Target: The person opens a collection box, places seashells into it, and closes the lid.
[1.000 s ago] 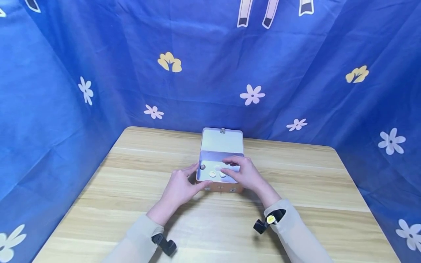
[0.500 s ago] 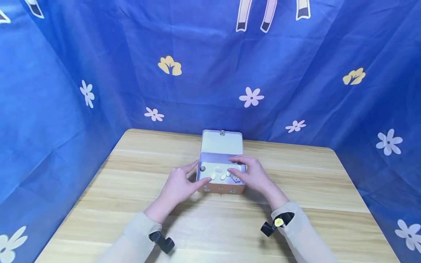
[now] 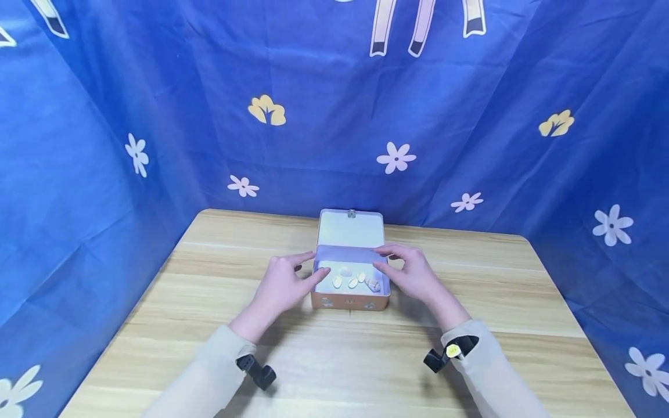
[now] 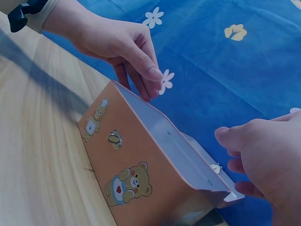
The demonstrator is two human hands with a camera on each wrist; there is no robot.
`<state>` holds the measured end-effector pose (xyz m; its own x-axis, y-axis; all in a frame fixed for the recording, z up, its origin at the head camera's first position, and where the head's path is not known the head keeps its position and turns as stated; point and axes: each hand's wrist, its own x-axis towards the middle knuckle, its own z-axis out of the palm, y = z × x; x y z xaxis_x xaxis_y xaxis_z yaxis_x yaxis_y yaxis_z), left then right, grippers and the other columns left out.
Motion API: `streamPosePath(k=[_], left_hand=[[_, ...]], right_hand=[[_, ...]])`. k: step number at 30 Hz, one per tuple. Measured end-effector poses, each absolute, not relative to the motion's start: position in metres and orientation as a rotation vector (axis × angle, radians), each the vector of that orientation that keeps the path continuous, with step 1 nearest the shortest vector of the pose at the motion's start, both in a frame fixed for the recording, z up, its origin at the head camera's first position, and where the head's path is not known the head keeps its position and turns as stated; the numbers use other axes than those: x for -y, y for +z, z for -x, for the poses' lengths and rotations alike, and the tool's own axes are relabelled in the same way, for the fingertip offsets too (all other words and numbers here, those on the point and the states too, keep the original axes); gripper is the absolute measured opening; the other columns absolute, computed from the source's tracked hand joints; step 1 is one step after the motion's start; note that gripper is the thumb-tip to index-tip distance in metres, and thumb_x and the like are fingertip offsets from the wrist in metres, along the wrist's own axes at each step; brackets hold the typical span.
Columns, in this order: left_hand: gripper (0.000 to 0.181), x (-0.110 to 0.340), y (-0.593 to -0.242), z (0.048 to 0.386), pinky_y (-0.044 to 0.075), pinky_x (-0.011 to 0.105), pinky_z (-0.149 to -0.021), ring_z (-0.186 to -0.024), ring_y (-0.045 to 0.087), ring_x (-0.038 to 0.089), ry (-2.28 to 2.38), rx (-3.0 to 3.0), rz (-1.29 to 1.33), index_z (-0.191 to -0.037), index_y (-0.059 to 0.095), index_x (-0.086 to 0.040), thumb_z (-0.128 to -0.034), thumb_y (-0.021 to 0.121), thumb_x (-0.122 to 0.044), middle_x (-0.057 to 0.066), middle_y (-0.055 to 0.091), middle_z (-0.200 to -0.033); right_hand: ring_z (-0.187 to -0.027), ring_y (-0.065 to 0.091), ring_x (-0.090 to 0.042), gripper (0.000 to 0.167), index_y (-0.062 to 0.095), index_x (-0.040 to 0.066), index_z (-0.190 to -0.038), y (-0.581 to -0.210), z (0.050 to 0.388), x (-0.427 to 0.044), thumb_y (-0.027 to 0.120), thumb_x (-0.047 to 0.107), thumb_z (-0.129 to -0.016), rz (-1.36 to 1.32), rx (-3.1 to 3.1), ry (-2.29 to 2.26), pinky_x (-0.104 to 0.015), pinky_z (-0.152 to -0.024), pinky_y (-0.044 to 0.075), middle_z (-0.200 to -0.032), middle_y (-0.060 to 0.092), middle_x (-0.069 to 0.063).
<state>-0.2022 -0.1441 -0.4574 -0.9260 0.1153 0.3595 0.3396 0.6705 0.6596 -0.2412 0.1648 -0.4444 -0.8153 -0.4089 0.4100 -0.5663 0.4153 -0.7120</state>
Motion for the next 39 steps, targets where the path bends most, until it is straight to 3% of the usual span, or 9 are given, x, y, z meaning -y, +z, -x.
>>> streamPosePath(k=[2, 3, 7, 10, 20, 27, 34, 39], left_hand=[[0.058, 0.145, -0.457, 0.205, 0.061, 0.049, -0.090, -0.098, 0.077, 0.036, -1.139, 2.593, 0.338, -0.122, 0.079, -0.005, -0.0901, 0.082, -0.053, 0.013, 0.080, -0.104], [0.055, 0.145, -0.456, 0.206, 0.060, 0.050, -0.092, -0.101, 0.076, 0.038, -1.161, 2.591, 0.329, -0.119, 0.080, -0.005, -0.0901, 0.083, -0.052, 0.013, 0.079, -0.112], [0.050, 0.147, -0.456, 0.212, 0.061, 0.049, -0.091, -0.099, 0.076, 0.037, -1.208, 2.575, 0.322, -0.111, 0.079, -0.003, -0.0901, 0.084, -0.047, 0.011, 0.080, -0.108], [0.051, 0.149, -0.456, 0.217, 0.061, 0.050, -0.089, -0.099, 0.076, 0.038, -1.221, 2.560, 0.351, -0.115, 0.077, -0.002, -0.0905, 0.084, -0.046, 0.013, 0.079, -0.109], [0.069, 0.153, -0.448, 0.237, 0.059, 0.051, -0.093, -0.107, 0.074, 0.032, -1.269, 2.665, 0.302, -0.138, 0.066, -0.005, -0.0911, 0.082, -0.052, 0.012, 0.077, -0.119], [0.062, 0.157, -0.450, 0.253, 0.061, 0.044, -0.089, -0.100, 0.075, 0.027, -1.381, 2.665, 0.295, -0.137, 0.066, -0.003, -0.0937, 0.082, -0.044, 0.011, 0.078, -0.113], [0.055, 0.161, -0.455, 0.266, 0.060, 0.044, -0.092, -0.104, 0.074, 0.027, -1.434, 2.659, 0.319, -0.137, 0.067, -0.003, -0.0963, 0.080, -0.037, 0.011, 0.077, -0.118], [0.054, 0.163, -0.457, 0.273, 0.060, 0.044, -0.092, -0.107, 0.073, 0.027, -1.474, 2.678, 0.295, -0.139, 0.065, -0.003, -0.0976, 0.079, -0.034, 0.012, 0.076, -0.120]], right_hand=[[-0.113, 0.071, -0.028, 0.025, 0.078, 0.003, -0.119, -0.444, 0.241, -0.167, 0.081, 0.008, -0.095, -0.864, 2.491, 1.346, -0.052, -0.097, 0.057, -0.119, 0.077, -0.012], [-0.113, 0.071, -0.028, 0.025, 0.078, 0.003, -0.119, -0.444, 0.242, -0.168, 0.081, 0.009, -0.095, -0.862, 2.492, 1.344, -0.053, -0.097, 0.057, -0.118, 0.077, -0.011], [-0.111, 0.071, -0.034, 0.025, 0.077, 0.002, -0.119, -0.443, 0.244, -0.172, 0.080, 0.009, -0.095, -0.867, 2.490, 1.361, -0.060, -0.096, 0.055, -0.117, 0.077, -0.014], [-0.110, 0.071, -0.039, 0.027, 0.076, -0.002, -0.121, -0.444, 0.245, -0.175, 0.079, 0.009, -0.096, -0.864, 2.493, 1.364, -0.062, -0.096, 0.054, -0.119, 0.076, -0.019], [-0.104, 0.072, -0.033, 0.033, 0.074, -0.004, -0.124, -0.451, 0.257, -0.183, 0.080, 0.010, -0.095, -0.731, 2.521, 1.425, -0.057, -0.093, 0.057, -0.117, 0.076, -0.019], [-0.101, 0.073, -0.030, 0.037, 0.070, -0.004, -0.129, -0.453, 0.265, -0.188, 0.078, 0.014, -0.098, -0.626, 2.607, 1.479, -0.051, -0.091, 0.059, -0.115, 0.075, -0.021], [-0.102, 0.072, -0.033, 0.039, 0.067, -0.003, -0.133, -0.459, 0.276, -0.194, 0.076, 0.014, -0.100, -0.551, 2.667, 1.510, -0.044, -0.088, 0.060, -0.122, 0.073, -0.021], [-0.104, 0.071, -0.037, 0.041, 0.062, -0.008, -0.137, -0.468, 0.286, -0.198, 0.072, 0.011, -0.102, -0.512, 2.655, 1.569, -0.048, -0.086, 0.061, -0.126, 0.071, -0.023]])
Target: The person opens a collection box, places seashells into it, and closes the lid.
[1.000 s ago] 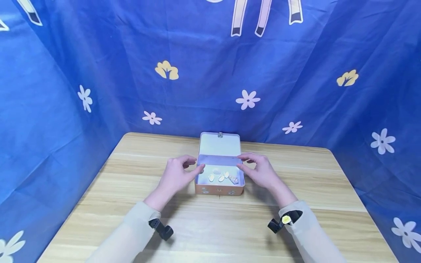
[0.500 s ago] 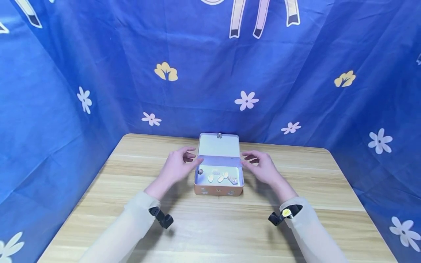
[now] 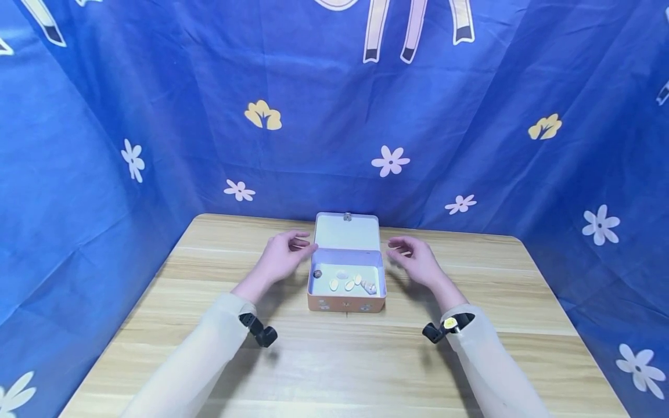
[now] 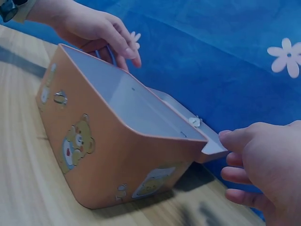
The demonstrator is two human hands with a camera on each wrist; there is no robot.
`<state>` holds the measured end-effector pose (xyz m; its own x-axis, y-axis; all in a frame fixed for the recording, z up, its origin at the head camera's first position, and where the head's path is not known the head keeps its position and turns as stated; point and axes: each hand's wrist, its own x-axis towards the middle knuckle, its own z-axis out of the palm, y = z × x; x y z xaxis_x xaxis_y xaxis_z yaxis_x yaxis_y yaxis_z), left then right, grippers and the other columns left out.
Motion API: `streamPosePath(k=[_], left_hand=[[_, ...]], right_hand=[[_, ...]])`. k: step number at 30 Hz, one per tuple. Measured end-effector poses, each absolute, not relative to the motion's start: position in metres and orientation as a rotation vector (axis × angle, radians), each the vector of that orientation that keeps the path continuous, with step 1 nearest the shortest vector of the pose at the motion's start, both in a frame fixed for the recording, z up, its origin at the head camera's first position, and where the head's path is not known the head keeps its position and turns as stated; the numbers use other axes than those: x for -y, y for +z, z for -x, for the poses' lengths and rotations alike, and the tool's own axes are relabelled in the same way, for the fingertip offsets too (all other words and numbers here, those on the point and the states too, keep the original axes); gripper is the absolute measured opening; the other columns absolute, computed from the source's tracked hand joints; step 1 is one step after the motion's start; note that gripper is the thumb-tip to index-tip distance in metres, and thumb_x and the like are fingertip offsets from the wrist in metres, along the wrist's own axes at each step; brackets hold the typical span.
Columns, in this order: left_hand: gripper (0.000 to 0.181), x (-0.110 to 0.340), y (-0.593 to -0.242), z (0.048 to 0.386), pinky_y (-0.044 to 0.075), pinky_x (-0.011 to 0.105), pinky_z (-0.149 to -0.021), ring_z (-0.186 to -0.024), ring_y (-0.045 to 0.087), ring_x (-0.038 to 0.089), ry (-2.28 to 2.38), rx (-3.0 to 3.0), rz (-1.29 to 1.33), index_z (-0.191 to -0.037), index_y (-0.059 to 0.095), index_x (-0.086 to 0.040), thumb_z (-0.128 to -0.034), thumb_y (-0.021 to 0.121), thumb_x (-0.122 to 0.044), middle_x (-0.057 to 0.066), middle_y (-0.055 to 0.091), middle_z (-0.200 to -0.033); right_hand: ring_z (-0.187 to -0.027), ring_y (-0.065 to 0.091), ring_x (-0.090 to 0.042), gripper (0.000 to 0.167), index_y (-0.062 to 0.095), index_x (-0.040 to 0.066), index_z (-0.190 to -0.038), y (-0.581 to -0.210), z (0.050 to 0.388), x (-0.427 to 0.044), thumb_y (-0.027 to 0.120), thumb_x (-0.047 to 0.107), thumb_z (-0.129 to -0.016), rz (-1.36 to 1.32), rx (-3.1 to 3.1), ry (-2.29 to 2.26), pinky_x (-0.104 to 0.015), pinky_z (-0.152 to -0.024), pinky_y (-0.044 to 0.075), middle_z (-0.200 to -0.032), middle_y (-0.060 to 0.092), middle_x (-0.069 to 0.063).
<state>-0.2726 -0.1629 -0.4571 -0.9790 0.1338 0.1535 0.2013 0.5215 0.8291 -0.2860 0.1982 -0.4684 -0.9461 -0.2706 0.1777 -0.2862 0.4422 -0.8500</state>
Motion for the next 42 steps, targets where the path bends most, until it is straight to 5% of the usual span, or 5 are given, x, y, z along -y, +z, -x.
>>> streamPosePath(k=[9, 22, 34, 42], left_hand=[[0.053, 0.165, -0.460, 0.283, 0.060, 0.045, -0.091, -0.108, 0.072, 0.031, -1.499, 2.716, 0.245, -0.140, 0.064, -0.001, -0.0999, 0.076, -0.033, 0.017, 0.075, -0.121], [0.057, 0.162, -0.476, 0.303, 0.062, 0.045, -0.083, -0.100, 0.074, 0.036, -1.697, 2.716, 0.133, -0.141, 0.061, 0.004, -0.1015, 0.073, -0.035, 0.021, 0.075, -0.115], [0.054, 0.154, -0.475, 0.316, 0.062, 0.046, -0.086, -0.090, 0.072, 0.021, -1.865, 2.674, 0.019, -0.136, 0.064, 0.007, -0.1028, 0.072, -0.035, 0.019, 0.075, -0.113], [0.054, 0.150, -0.473, 0.317, 0.062, 0.033, -0.076, -0.084, 0.069, 0.018, -1.887, 2.666, -0.013, -0.135, 0.066, 0.006, -0.1010, 0.074, -0.035, 0.016, 0.075, -0.102]], right_hand=[[-0.104, 0.071, -0.036, 0.042, 0.062, -0.010, -0.136, -0.476, 0.297, -0.199, 0.072, 0.012, -0.103, -0.484, 2.653, 1.584, -0.043, -0.087, 0.061, -0.119, 0.073, -0.020], [-0.102, 0.071, -0.047, 0.043, 0.056, -0.014, -0.141, -0.485, 0.308, -0.199, 0.066, 0.008, -0.106, -0.408, 2.652, 1.734, -0.052, -0.089, 0.061, -0.116, 0.072, -0.027], [-0.104, 0.072, -0.042, 0.044, 0.056, -0.011, -0.142, -0.485, 0.316, -0.191, 0.066, 0.011, -0.106, -0.386, 2.696, 1.739, -0.049, -0.088, 0.061, -0.119, 0.072, -0.027], [-0.099, 0.074, -0.035, 0.041, 0.061, -0.012, -0.138, -0.489, 0.323, -0.184, 0.065, 0.015, -0.107, -0.394, 2.707, 1.742, -0.047, -0.085, 0.062, -0.113, 0.075, -0.025]])
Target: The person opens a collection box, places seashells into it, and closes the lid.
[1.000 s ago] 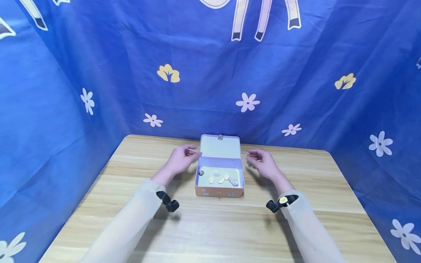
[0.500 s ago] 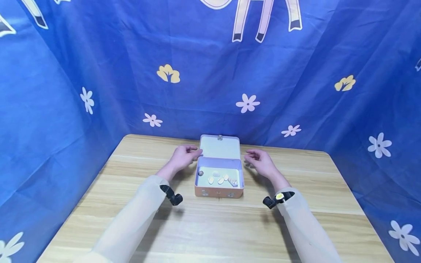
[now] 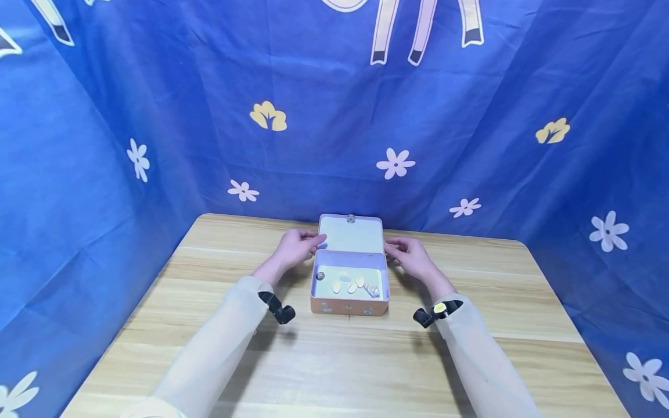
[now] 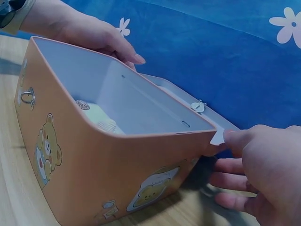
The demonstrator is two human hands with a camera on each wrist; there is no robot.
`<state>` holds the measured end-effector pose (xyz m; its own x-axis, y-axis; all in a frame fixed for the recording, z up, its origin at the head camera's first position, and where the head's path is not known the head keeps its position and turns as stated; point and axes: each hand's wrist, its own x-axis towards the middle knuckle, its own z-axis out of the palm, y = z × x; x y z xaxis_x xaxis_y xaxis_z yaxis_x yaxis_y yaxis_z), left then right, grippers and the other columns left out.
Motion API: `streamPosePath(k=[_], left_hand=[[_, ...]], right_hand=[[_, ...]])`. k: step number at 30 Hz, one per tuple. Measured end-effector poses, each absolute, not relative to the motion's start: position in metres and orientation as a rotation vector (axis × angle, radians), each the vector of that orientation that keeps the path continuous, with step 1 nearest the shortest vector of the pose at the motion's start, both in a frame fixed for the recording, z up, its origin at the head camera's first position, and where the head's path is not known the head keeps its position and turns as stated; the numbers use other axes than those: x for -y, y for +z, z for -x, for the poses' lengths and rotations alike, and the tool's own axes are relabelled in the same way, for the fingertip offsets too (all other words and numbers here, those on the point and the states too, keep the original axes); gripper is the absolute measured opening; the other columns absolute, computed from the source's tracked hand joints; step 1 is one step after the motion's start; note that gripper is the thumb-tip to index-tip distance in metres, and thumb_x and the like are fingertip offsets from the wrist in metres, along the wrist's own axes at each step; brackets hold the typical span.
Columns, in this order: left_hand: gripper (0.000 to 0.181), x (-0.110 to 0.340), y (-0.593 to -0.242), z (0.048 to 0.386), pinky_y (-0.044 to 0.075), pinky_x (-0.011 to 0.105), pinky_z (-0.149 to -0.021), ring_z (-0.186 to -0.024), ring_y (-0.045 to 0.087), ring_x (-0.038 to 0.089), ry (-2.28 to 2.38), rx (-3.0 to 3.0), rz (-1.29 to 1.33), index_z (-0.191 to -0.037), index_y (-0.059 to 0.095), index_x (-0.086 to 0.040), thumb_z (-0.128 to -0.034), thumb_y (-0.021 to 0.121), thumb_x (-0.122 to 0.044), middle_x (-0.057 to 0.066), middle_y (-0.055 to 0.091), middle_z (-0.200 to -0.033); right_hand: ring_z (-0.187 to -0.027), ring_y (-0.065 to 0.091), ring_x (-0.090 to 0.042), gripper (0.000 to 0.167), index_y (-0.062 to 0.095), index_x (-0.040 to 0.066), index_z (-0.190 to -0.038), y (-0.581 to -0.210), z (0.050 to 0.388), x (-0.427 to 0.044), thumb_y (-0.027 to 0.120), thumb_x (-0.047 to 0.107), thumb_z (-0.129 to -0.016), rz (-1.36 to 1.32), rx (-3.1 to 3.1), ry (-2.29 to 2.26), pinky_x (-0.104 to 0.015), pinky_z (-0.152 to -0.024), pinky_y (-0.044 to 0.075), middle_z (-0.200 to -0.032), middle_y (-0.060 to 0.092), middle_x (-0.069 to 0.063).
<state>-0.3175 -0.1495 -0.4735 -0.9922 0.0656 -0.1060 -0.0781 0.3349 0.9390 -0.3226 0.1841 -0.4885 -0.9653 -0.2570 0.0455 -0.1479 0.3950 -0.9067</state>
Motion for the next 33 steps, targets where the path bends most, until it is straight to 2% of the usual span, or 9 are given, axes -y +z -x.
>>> streamPosePath(k=[3, 6, 13, 21, 27, 33], left_hand=[[0.054, 0.148, -0.473, 0.317, 0.061, 0.031, -0.074, -0.083, 0.068, 0.018, 1.728, -2.474, 0.014, -0.134, 0.067, 0.006, -0.1007, 0.075, -0.036, 0.015, 0.075, -0.100], [0.054, 0.147, -0.473, 0.317, 0.062, 0.035, -0.078, -0.084, 0.068, 0.019, 1.720, -2.477, 0.015, -0.134, 0.067, 0.006, -0.1007, 0.075, -0.036, 0.015, 0.074, -0.100], [0.055, 0.146, -0.474, 0.318, 0.062, 0.037, -0.083, -0.091, 0.069, 0.023, 1.732, -2.469, 0.021, -0.135, 0.065, 0.007, -0.1008, 0.075, -0.035, 0.019, 0.074, -0.109], [0.056, 0.145, -0.473, 0.317, 0.060, 0.048, -0.093, -0.096, 0.070, 0.027, 1.753, -2.442, 0.020, -0.135, 0.065, 0.008, -0.1008, 0.074, -0.035, 0.021, 0.073, -0.114], [0.057, 0.145, -0.471, 0.318, 0.061, 0.042, -0.088, -0.094, 0.070, 0.025, 1.744, -2.450, 0.015, -0.135, 0.066, 0.006, -0.1005, 0.074, -0.038, 0.021, 0.074, -0.114], [0.057, 0.146, -0.469, 0.316, 0.062, 0.036, -0.085, -0.095, 0.071, 0.024, 1.753, -2.437, 0.022, -0.136, 0.066, 0.005, -0.1001, 0.075, -0.038, 0.021, 0.074, -0.117]], right_hand=[[-0.096, 0.075, -0.029, 0.040, 0.063, -0.013, -0.135, -0.490, 0.325, -0.182, 0.066, 0.016, -0.107, 0.370, -2.533, -1.626, -0.045, -0.084, 0.062, -0.110, 0.076, -0.023], [-0.093, 0.074, -0.026, 0.039, 0.064, -0.013, -0.133, -0.490, 0.327, -0.180, 0.067, 0.016, -0.106, 0.359, -2.519, -1.618, -0.042, -0.082, 0.063, -0.110, 0.076, -0.023], [-0.087, 0.074, -0.022, 0.038, 0.064, -0.016, -0.130, -0.489, 0.330, -0.177, 0.066, 0.013, -0.106, 0.334, -2.480, -1.626, -0.039, -0.082, 0.063, -0.109, 0.076, -0.025], [-0.077, 0.071, -0.014, 0.036, 0.065, -0.016, -0.129, -0.486, 0.331, -0.175, 0.064, 0.014, -0.108, 0.266, -2.387, -1.662, -0.037, -0.079, 0.062, -0.101, 0.077, -0.018], [-0.073, 0.068, -0.011, 0.032, 0.065, -0.017, -0.125, -0.485, 0.332, -0.173, 0.064, 0.009, -0.107, 0.229, -2.337, -1.744, -0.029, -0.072, 0.061, -0.095, 0.076, -0.012], [-0.073, 0.069, -0.012, 0.032, 0.064, -0.017, -0.125, -0.486, 0.332, -0.172, 0.065, 0.009, -0.106, 0.219, -2.322, -1.769, -0.031, -0.073, 0.062, -0.095, 0.077, -0.013]])
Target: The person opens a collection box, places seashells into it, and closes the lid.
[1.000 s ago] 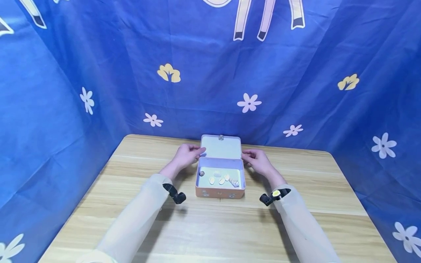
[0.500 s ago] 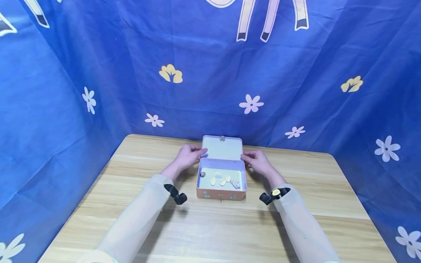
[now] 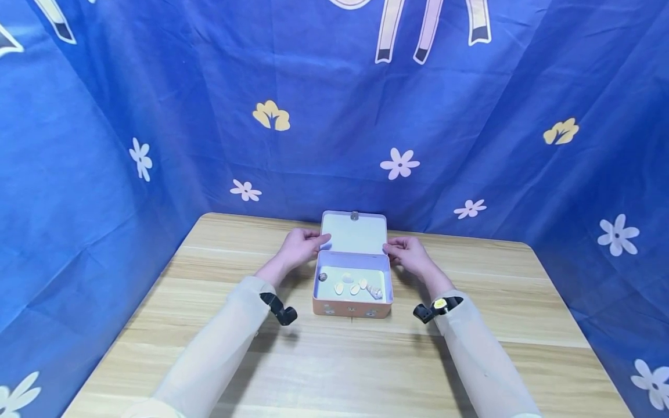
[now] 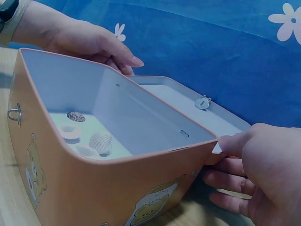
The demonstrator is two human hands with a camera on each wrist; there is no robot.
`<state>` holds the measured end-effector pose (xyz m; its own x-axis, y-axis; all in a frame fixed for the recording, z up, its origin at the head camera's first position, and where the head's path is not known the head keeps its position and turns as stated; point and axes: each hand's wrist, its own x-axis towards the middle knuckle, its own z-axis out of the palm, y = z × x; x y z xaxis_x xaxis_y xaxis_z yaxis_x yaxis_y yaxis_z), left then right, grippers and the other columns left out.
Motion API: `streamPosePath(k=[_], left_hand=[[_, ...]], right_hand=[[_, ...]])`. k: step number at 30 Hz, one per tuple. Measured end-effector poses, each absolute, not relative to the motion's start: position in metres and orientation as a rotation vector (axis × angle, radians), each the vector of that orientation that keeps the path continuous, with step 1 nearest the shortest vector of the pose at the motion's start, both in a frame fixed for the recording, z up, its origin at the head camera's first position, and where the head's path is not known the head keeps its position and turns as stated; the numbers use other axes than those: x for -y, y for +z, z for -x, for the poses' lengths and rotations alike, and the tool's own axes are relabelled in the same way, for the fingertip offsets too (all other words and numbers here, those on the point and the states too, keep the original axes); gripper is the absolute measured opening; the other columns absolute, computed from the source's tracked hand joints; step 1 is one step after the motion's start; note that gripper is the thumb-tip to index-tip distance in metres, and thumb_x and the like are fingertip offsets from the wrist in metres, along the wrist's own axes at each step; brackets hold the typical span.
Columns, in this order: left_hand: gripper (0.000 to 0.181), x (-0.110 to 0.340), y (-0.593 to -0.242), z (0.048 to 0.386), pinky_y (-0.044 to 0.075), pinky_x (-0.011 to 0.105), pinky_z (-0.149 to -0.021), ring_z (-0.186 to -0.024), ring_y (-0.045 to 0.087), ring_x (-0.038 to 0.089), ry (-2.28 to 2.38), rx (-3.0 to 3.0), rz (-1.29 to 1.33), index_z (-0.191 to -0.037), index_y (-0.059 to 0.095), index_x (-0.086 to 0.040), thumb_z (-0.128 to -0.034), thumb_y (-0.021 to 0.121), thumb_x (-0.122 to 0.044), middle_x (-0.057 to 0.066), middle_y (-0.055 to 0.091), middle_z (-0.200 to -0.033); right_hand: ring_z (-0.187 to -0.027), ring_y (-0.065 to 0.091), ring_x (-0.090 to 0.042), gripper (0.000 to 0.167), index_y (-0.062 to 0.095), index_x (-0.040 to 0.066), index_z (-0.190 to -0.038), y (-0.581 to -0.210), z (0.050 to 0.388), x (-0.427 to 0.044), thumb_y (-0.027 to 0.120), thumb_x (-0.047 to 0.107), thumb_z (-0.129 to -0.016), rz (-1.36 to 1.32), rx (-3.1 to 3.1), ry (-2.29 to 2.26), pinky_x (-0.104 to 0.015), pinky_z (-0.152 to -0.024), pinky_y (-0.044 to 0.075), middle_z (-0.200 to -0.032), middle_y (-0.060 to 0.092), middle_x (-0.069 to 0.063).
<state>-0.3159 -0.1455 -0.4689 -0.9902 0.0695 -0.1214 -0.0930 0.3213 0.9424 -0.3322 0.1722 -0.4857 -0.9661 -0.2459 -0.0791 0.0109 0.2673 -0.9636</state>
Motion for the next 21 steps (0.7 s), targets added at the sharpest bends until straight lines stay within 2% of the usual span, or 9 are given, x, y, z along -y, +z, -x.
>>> streamPosePath(k=[5, 11, 17, 21], left_hand=[[0.054, 0.147, -0.469, 0.317, 0.061, 0.036, -0.082, -0.093, 0.070, 0.023, 1.750, -2.457, -0.012, -0.133, 0.069, 0.003, -0.0998, 0.074, -0.040, 0.018, 0.075, -0.112], [0.051, 0.147, -0.465, 0.316, 0.057, 0.029, -0.078, -0.094, 0.071, 0.023, 1.726, -2.500, -0.054, -0.128, 0.072, 0.003, -0.0998, 0.074, -0.040, 0.016, 0.077, -0.112], [0.047, 0.146, -0.461, 0.313, 0.054, 0.029, -0.073, -0.094, 0.070, 0.032, 1.718, -2.521, -0.076, -0.127, 0.074, 0.000, -0.1004, 0.074, -0.039, 0.011, 0.077, -0.100], [0.051, 0.147, -0.458, 0.312, 0.054, 0.030, -0.076, -0.094, 0.070, 0.028, 1.698, -2.552, -0.097, -0.130, 0.072, 0.001, -0.1005, 0.074, -0.040, 0.012, 0.077, -0.104]], right_hand=[[-0.074, 0.070, -0.013, 0.032, 0.065, -0.015, -0.126, -0.485, 0.331, -0.172, 0.066, 0.009, -0.106, 0.219, -2.342, -1.768, -0.032, -0.075, 0.062, -0.098, 0.077, -0.016], [-0.075, 0.071, -0.016, 0.032, 0.066, -0.013, -0.128, -0.480, 0.329, -0.171, 0.067, 0.010, -0.106, 0.204, -2.369, -1.758, -0.034, -0.075, 0.063, -0.098, 0.076, -0.017], [-0.078, 0.072, -0.017, 0.034, 0.065, -0.014, -0.129, -0.474, 0.325, -0.172, 0.068, 0.011, -0.106, 0.239, -2.419, -1.734, -0.045, -0.082, 0.063, -0.102, 0.076, -0.023], [-0.084, 0.073, -0.020, 0.034, 0.067, -0.014, -0.127, -0.474, 0.324, -0.173, 0.071, 0.011, -0.103, 0.270, -2.465, -1.740, -0.049, -0.087, 0.061, -0.105, 0.076, -0.025]])
